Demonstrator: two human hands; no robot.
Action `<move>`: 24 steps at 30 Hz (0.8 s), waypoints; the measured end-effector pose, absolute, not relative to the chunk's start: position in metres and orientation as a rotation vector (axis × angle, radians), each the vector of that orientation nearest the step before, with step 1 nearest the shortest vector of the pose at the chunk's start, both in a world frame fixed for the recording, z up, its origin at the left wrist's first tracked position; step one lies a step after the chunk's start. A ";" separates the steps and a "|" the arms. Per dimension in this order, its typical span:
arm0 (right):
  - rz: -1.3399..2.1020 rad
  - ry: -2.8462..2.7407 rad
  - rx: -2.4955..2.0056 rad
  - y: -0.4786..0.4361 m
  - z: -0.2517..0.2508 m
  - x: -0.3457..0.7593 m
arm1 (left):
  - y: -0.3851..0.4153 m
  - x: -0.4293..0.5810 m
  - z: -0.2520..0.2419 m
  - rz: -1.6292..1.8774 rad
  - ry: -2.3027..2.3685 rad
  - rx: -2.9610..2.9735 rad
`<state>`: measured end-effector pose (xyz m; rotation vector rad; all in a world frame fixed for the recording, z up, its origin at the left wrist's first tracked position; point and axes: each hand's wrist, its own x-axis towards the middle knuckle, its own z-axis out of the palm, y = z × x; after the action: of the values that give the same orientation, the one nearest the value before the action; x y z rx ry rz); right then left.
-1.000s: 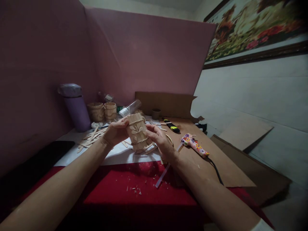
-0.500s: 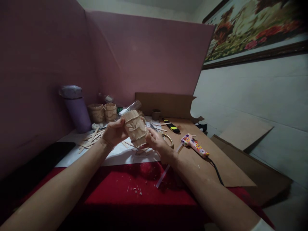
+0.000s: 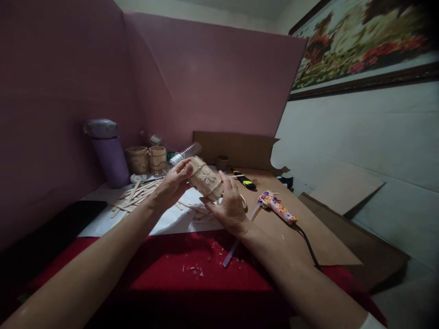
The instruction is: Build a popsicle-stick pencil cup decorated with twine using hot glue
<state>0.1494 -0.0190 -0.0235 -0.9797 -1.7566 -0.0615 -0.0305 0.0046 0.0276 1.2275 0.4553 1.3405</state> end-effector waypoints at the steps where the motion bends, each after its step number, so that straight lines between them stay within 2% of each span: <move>1: -0.092 -1.766 -0.965 -0.019 -0.023 0.149 | 0.003 -0.030 0.029 1.352 0.468 1.213; 4: -0.008 -1.788 -0.936 -0.021 -0.022 0.150 | -0.001 -0.032 0.034 1.368 0.480 1.137; 9: 0.612 -1.752 -0.927 -0.021 -0.020 0.149 | -0.004 -0.041 0.041 1.392 0.477 1.061; 12: 0.758 -1.741 -0.901 -0.021 -0.021 0.147 | -0.003 -0.042 0.041 1.378 0.487 1.068; 15: 0.623 -1.723 -0.915 -0.022 -0.022 0.146 | 0.000 -0.039 0.037 1.403 0.497 1.111; 21: 0.011 -1.771 -0.955 -0.020 -0.024 0.149 | 0.003 -0.029 0.030 1.431 0.638 1.219; 24: -0.080 -1.803 -0.947 -0.019 -0.024 0.149 | 0.001 -0.027 0.032 1.427 0.648 1.200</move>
<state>0.1492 -0.0193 -0.0244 -0.9472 -1.8035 -0.0800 -0.0271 0.0009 0.0315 1.1996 0.6483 1.4272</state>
